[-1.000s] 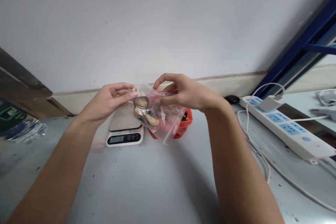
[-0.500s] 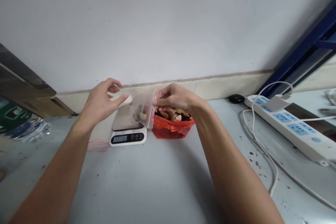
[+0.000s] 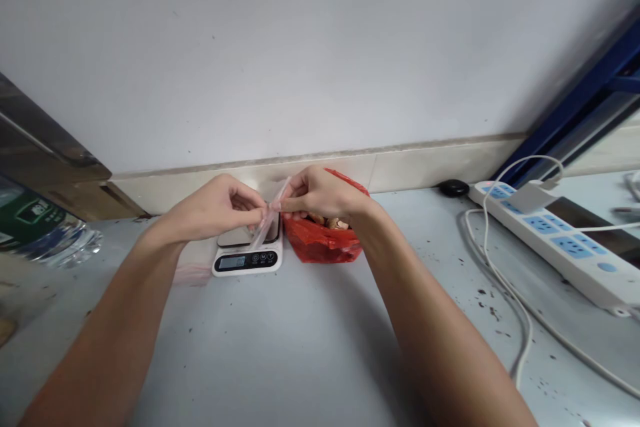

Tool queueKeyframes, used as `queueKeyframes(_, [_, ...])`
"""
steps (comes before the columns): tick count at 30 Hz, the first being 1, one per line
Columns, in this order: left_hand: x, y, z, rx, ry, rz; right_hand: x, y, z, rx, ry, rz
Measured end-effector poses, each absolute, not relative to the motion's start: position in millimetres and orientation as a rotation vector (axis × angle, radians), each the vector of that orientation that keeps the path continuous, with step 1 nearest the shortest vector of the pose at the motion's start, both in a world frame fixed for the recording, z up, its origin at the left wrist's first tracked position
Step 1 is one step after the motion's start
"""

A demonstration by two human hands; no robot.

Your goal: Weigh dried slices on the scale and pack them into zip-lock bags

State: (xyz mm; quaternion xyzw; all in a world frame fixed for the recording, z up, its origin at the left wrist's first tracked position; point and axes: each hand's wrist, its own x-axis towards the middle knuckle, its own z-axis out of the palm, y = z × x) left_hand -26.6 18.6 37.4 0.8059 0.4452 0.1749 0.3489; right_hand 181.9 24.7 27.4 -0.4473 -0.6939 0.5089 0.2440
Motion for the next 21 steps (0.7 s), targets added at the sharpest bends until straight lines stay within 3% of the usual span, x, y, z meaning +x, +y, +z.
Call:
queueKeyframes(6, [-28.3, 16.5, 42.9, 2.057, 1.512, 0.778, 188.0, 22.5, 31.0, -1.457, -1.920, 1.279])
queueKeyframes(12, [-19.9, 13.3, 40.8, 2.061, 1.597, 1.146, 168.8, 14.5, 33.4, -1.427, -1.750, 0.457])
queueKeyframes(17, [-4.9, 6.0, 37.9, 2.153, 1.401, 1.097, 161.3, 5.4, 32.1, -1.513, -2.022, 0.642])
queueKeyframes(21, [-15.6, 16.1, 35.9, 2.066, 1.438, 1.301, 176.6, 5.2, 34.7, -1.422, -2.099, 0.811])
